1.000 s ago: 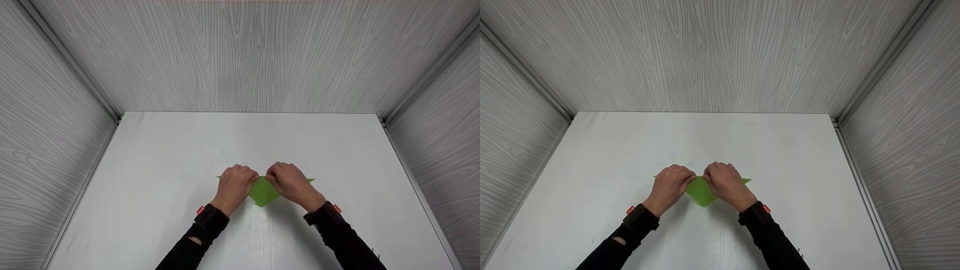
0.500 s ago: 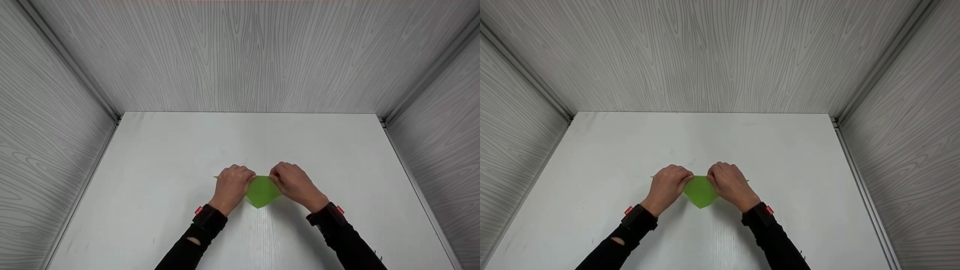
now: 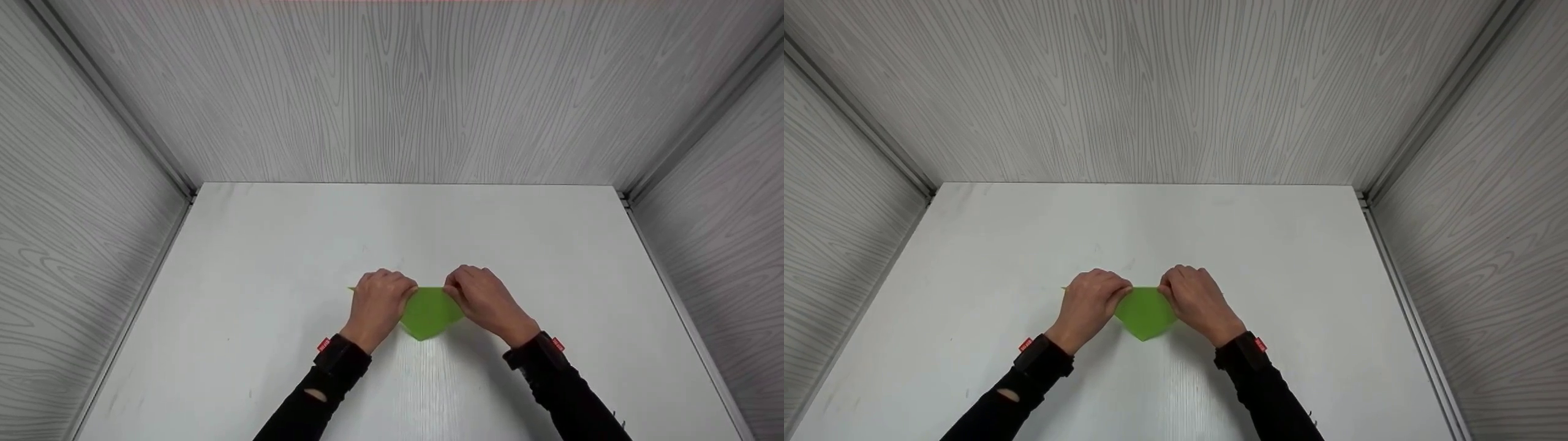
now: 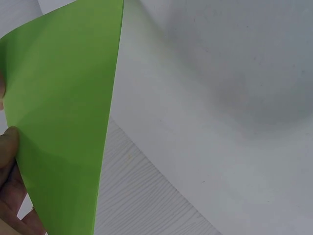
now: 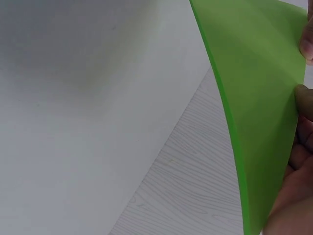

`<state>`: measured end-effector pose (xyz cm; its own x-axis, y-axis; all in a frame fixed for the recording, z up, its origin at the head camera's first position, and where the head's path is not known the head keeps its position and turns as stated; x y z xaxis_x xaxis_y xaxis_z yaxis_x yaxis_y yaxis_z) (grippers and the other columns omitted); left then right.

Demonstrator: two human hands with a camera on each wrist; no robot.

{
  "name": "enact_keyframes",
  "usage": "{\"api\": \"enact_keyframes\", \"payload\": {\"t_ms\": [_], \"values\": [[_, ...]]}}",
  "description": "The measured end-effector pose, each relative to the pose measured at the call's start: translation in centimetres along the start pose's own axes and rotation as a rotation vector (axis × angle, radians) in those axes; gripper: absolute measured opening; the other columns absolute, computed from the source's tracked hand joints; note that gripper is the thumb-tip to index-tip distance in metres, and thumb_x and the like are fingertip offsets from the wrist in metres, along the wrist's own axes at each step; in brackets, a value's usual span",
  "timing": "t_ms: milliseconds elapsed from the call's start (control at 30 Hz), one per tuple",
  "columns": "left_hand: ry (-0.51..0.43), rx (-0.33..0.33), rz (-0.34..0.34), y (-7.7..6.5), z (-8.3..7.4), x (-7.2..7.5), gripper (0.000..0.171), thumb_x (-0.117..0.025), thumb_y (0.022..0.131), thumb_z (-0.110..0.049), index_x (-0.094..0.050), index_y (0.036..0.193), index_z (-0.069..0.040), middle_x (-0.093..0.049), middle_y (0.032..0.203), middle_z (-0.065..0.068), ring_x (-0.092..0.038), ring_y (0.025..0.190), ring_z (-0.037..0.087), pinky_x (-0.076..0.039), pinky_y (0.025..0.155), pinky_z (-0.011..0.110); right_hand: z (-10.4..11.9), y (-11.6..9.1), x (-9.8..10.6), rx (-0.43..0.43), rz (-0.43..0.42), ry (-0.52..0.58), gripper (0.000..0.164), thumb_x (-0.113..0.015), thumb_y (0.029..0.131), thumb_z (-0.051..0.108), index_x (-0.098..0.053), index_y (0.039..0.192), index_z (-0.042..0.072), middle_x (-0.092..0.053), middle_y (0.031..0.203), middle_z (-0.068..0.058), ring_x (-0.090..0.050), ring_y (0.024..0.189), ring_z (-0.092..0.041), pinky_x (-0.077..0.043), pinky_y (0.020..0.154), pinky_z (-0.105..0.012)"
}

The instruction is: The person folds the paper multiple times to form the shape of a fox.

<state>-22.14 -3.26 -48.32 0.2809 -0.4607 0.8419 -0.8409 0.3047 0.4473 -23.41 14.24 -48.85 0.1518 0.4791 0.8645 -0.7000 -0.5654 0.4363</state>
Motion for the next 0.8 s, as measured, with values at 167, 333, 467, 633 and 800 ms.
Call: {"api": "enact_keyframes", "payload": {"t_ms": [167,333,467,633,800], "values": [[0.002,0.006,0.007,0.2,-0.2,0.1,0.012,-0.073,0.099,-0.028,-0.083,0.097,-0.021,-0.082,0.093,-0.005,-0.076,0.091,0.017,-0.062,0.084,0.041,-0.1,0.0,0.3,0.001,-0.011,-0.019,0.012,-0.075,0.097,0.017,-0.065,0.098,0.010,-0.069,0.087,-0.002,-0.064,0.078,-0.017,-0.052,0.068,-0.034],[0.008,0.004,0.004,0.3,-0.2,-0.1,0.012,-0.074,0.099,-0.028,-0.083,0.097,-0.021,-0.082,0.092,-0.005,-0.076,0.090,0.017,-0.062,0.083,0.041,-0.2,0.0,0.4,-0.027,0.033,-0.027,0.009,-0.072,0.100,0.018,-0.065,0.100,0.012,-0.070,0.089,-0.001,-0.064,0.079,-0.017,-0.048,0.067,-0.032],[0.018,0.003,-0.019,0.3,0.0,0.0,0.010,-0.076,0.097,-0.027,-0.084,0.095,-0.021,-0.082,0.091,-0.006,-0.076,0.089,0.017,-0.062,0.083,0.041,-0.7,-0.2,0.7,-0.056,0.058,-0.025,0.009,-0.072,0.100,0.017,-0.066,0.100,0.012,-0.070,0.090,-0.001,-0.063,0.079,-0.017,-0.046,0.069,-0.030],[0.033,0.020,-0.048,0.2,0.5,0.4,0.009,-0.077,0.095,-0.026,-0.084,0.093,-0.021,-0.082,0.089,-0.006,-0.077,0.089,0.017,-0.062,0.082,0.041,-1.7,-0.7,1.0,-0.102,0.083,-0.013,0.006,-0.071,0.101,0.014,-0.066,0.098,0.011,-0.069,0.090,0.000,-0.061,0.080,-0.016,-0.046,0.073,-0.031],[0.033,0.011,-0.041,0.4,0.5,0.5,0.010,-0.076,0.096,-0.027,-0.084,0.094,-0.022,-0.082,0.090,-0.006,-0.077,0.089,0.018,-0.062,0.083,0.041,-2.0,-1.1,1.1,-0.113,0.079,0.027,0.005,-0.070,0.099,0.012,-0.065,0.098,0.013,-0.069,0.090,0.001,-0.063,0.083,-0.016,-0.048,0.076,-0.032]]}}
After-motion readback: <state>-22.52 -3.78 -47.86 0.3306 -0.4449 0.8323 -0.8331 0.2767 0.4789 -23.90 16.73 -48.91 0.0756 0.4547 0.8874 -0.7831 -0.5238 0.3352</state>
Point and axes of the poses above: each hand's wrist, its own y-axis towards the middle knuckle, its own x-axis out of the back of the hand, z = x × y, the point moved 7 cm from there along y, towards the middle knuckle
